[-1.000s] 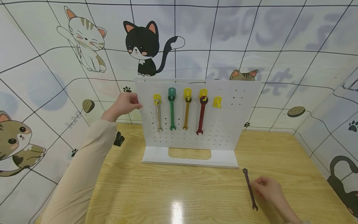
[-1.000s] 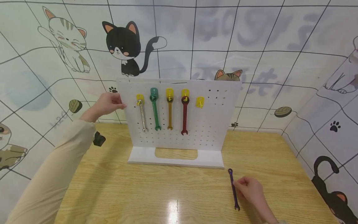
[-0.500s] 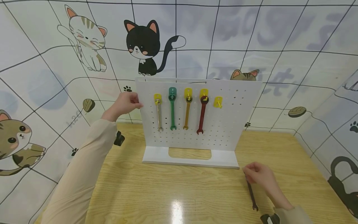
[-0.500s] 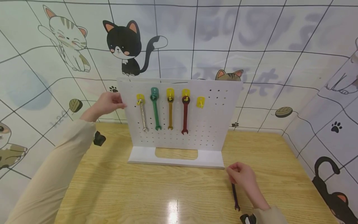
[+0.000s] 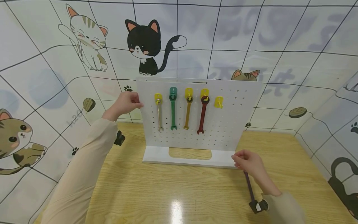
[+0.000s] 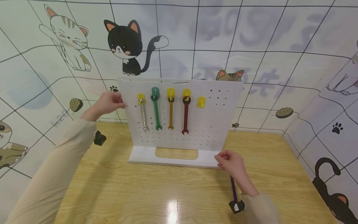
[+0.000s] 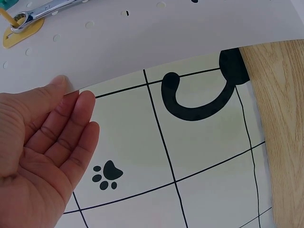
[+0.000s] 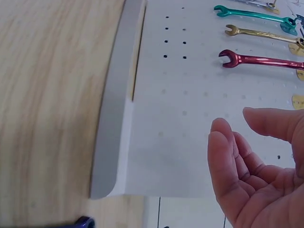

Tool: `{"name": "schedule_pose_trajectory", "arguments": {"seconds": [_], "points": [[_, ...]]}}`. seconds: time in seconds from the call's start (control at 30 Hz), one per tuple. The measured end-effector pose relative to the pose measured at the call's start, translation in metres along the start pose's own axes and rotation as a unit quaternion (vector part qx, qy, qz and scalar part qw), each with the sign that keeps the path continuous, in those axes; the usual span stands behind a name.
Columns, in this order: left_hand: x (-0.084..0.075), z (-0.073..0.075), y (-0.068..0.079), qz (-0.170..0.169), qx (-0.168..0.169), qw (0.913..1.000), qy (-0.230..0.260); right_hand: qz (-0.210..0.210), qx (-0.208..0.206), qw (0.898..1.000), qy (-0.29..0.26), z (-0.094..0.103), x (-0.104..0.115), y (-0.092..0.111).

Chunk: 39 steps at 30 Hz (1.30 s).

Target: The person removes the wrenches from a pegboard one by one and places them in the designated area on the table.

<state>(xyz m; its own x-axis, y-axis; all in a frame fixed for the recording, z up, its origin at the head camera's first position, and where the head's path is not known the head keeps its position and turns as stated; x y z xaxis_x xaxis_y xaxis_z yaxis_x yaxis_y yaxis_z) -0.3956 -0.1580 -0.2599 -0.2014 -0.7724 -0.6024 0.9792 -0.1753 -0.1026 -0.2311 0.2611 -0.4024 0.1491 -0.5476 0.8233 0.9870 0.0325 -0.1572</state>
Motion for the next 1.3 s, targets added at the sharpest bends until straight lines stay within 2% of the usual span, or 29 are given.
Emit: {"name": "schedule_pose_trajectory", "arguments": {"seconds": [0.4,0.6,0.83,1.03,1.3], "points": [[0.0,0.0,0.0,0.004,0.004,1.0,-0.003,0.062,0.002,0.998,-0.027,-0.014,0.033,-0.028],[0.001,-0.001,0.0,0.005,0.006,1.0,0.0,0.064,0.004,0.997,-0.032,-0.021,0.044,-0.041],[0.001,0.0,-0.001,0.006,0.006,1.0,0.002,0.095,0.004,0.995,-0.031,-0.031,0.06,-0.058],[0.001,0.0,-0.002,0.005,0.007,1.0,0.001,0.094,0.001,0.994,-0.061,-0.041,0.071,-0.072],[0.0,0.0,-0.001,0.006,0.005,1.0,0.001,0.107,-0.027,0.988,-0.108,-0.046,0.085,-0.088]]}}
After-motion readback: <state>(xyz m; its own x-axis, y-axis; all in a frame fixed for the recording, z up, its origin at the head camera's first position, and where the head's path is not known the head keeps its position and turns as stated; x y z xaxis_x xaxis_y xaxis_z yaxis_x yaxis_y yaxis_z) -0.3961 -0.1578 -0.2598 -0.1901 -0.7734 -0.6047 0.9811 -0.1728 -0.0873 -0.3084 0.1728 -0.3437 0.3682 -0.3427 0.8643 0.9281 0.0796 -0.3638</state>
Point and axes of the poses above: each hand's wrist, its own y-axis away from the middle knuckle, its own z-axis out of the back of the hand, x = y × z, the point moved 9 cm from there along -y, towards the middle knuckle, and after that the axes turned 13 degrees about z, right-handed, at the moved point
